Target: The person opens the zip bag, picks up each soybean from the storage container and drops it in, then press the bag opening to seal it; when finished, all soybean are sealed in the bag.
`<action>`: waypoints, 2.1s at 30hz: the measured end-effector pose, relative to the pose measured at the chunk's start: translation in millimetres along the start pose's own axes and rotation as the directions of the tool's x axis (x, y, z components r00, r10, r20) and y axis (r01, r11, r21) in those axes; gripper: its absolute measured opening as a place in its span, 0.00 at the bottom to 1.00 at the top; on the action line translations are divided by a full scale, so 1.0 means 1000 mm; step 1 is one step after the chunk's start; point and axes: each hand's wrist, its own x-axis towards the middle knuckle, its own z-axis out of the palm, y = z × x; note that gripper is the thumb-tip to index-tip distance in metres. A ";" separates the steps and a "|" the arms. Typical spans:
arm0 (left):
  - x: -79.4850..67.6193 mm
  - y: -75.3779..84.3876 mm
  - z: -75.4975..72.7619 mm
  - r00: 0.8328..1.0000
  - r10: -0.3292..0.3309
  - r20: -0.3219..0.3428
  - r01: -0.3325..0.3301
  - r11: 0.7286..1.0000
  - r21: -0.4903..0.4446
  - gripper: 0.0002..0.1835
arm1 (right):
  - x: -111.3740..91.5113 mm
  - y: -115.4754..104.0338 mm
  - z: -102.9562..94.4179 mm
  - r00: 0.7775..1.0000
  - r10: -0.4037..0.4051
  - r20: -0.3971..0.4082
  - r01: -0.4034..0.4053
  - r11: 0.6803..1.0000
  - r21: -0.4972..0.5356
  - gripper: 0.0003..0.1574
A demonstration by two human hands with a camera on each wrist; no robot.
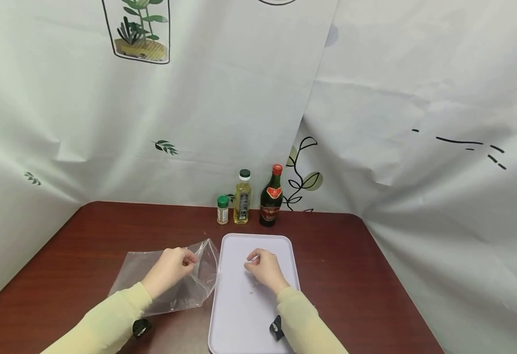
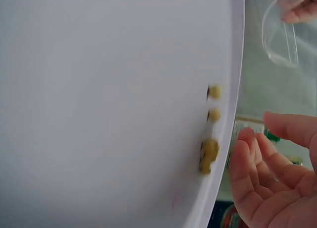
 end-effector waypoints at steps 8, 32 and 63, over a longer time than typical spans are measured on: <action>0.002 0.000 0.003 1.000 0.004 0.004 -0.004 1.000 0.005 0.08 | -0.007 0.014 -0.017 0.996 0.085 -0.004 -0.085 0.994 -0.071 0.06; -0.002 0.002 0.000 0.999 -0.020 0.042 0.020 1.000 0.008 0.08 | -0.012 0.023 -0.022 0.989 0.096 0.115 -0.079 0.986 -0.145 0.07; -0.002 0.003 0.001 0.999 -0.015 0.044 0.015 1.000 -0.004 0.07 | -0.016 0.009 -0.021 0.992 0.076 0.097 -0.068 0.994 -0.087 0.07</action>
